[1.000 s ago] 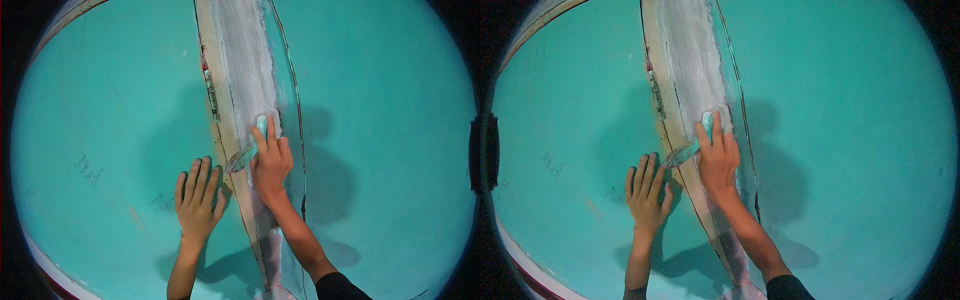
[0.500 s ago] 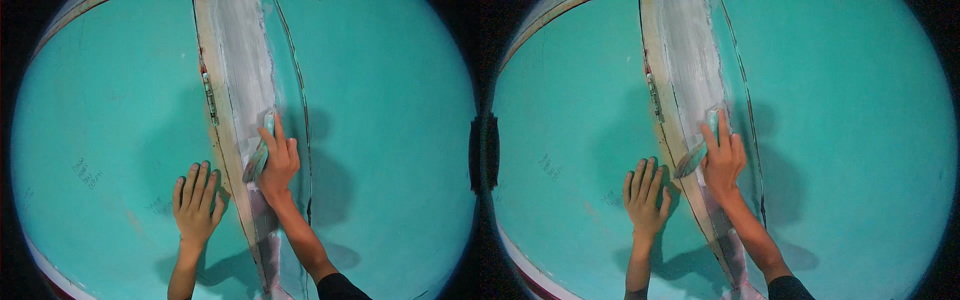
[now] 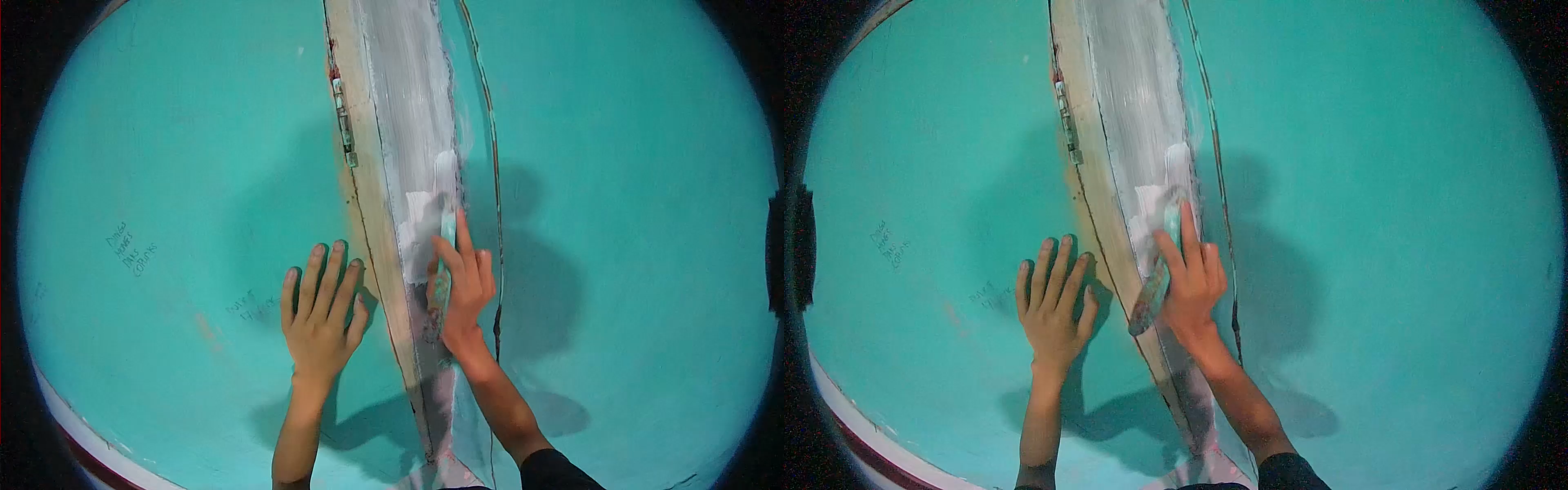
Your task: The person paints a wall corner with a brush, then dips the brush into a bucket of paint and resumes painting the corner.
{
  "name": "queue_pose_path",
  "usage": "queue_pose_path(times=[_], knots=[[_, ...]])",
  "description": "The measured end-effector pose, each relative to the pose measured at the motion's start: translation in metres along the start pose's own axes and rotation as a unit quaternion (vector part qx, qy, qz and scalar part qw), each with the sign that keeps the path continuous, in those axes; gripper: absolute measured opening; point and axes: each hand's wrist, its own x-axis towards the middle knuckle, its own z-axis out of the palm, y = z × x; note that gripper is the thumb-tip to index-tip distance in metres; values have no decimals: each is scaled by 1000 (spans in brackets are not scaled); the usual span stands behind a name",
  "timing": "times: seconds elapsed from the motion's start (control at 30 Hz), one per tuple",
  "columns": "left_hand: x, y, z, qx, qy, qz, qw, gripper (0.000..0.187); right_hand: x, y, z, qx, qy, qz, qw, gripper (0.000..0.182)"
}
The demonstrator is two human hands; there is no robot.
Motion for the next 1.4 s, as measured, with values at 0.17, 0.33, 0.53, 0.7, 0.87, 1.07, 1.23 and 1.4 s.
queue_pose_path(times=[0.17,0.33,0.53,0.7,0.87,1.07,1.23,1.4], knots=[[-2,-2,3,2,5,4,1000,40,-15,14,10,-37,-35,-8,999,31],[-6,-1,7,-7,9,-3,1000,40,-131,15,-23,-51,-96,30,994,31],[-9,2,17,1,18,-6,1000,40,-100,0,-29,-2,-53,59,997,29],[-7,-3,21,4,13,-4,1000,40,-31,5,7,-28,23,-16,999,30],[-11,-9,25,-8,13,2,1000,41,-105,6,0,-78,-43,6,996,28],[-31,-3,29,-8,0,6,1000,44,-194,-4,-37,-100,-116,94,984,24],[-33,1,24,-8,4,2,1000,44,-102,-5,-26,-51,-38,39,997,16],[-36,6,21,-2,0,-5,1000,43,-78,7,-12,-73,-28,17,997,18]])
